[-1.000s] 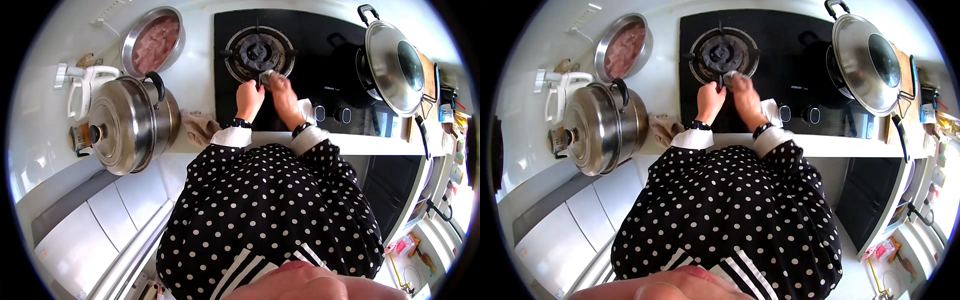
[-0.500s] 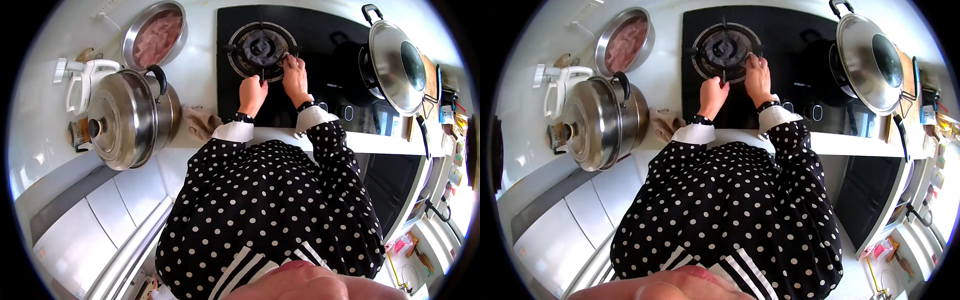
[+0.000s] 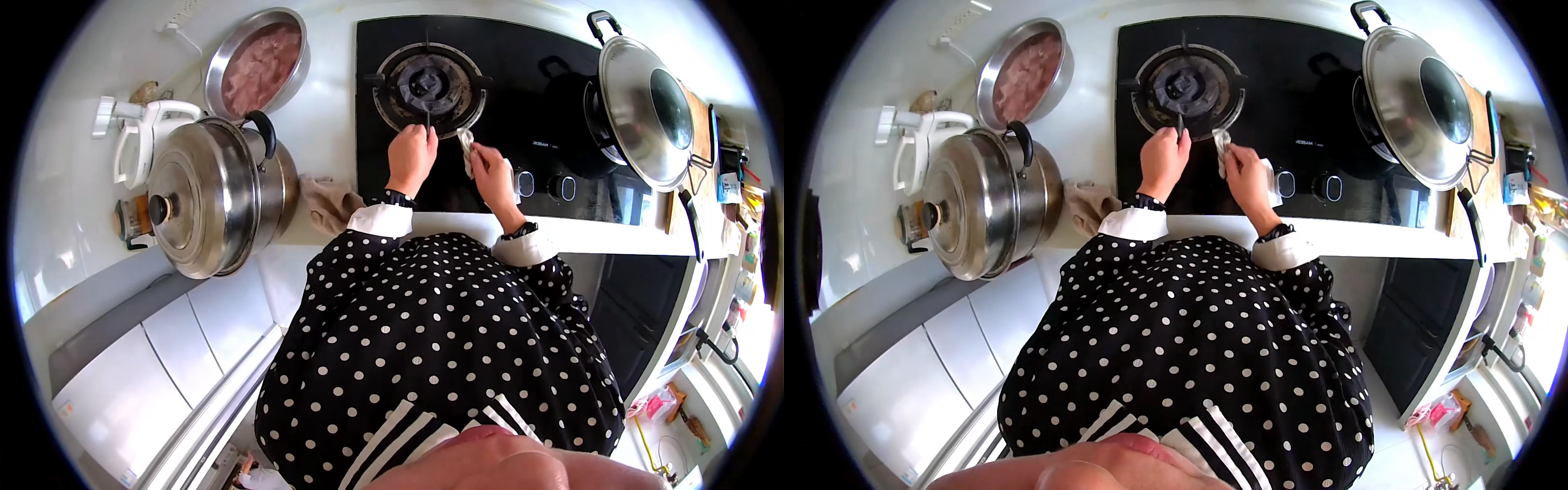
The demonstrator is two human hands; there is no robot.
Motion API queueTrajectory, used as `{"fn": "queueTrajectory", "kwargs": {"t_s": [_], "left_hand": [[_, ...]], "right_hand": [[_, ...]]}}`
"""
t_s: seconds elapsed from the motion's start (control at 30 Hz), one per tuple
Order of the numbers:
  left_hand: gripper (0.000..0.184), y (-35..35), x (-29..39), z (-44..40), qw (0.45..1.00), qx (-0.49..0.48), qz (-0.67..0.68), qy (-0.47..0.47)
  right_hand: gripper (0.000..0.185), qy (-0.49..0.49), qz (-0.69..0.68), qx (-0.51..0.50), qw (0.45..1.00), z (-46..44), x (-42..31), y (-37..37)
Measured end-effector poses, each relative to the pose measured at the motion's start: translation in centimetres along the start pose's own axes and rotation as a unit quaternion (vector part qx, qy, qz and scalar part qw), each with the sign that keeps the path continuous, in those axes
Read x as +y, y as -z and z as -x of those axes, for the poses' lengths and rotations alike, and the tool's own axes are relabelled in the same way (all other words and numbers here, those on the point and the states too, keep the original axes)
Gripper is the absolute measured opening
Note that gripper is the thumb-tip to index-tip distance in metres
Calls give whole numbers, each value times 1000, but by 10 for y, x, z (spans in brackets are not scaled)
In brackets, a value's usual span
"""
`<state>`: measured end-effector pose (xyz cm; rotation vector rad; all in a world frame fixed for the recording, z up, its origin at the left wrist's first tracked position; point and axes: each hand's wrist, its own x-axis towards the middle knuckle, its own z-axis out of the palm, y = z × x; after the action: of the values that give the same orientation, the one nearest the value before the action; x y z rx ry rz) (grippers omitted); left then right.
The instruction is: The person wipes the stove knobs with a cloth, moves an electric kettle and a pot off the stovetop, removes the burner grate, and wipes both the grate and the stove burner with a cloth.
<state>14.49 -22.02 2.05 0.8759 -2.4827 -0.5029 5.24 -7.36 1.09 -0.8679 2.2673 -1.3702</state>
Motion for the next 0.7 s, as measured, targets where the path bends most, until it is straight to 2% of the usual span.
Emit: {"fn": "queueTrajectory", "kwargs": {"t_s": [0.03, 0.13, 0.17, 0.27, 0.4, 0.43, 0.53, 0.57, 0.7], "left_hand": [[26, 6, 3, -5, 1000, 16, -3, -9], [26, 24, 12, -20, 999, 36, -11, -20], [27, 27, 13, -24, 999, 41, -5, -24], [32, 38, 17, -36, 999, 35, -2, -29], [33, 45, 14, -49, 999, 31, 11, -18], [33, 45, 8, -52, 999, 6, 35, 12], [34, 61, 14, -59, 972, -14, 201, 121], [34, 65, 12, -64, 967, -23, 207, 147], [32, 79, -2, -79, 950, -21, 263, 165]], "right_hand": [[25, -62, -16, -34, 997, 5, 9, -1], [28, -156, -171, -29, 972, 6, 20, -8], [31, -191, -255, -19, 948, -1, 14, -11], [32, -191, -407, 1, 893, -34, 16, -20], [32, -197, -455, 78, 865, -67, -1, -18], [32, -223, -485, 88, 841, -71, -5, -18], [30, -220, -550, 43, 805, -68, -36, -17], [29, -220, -561, 29, 797, -70, -46, -17], [30, -190, -569, -12, 800, -87, -63, -19]]}}
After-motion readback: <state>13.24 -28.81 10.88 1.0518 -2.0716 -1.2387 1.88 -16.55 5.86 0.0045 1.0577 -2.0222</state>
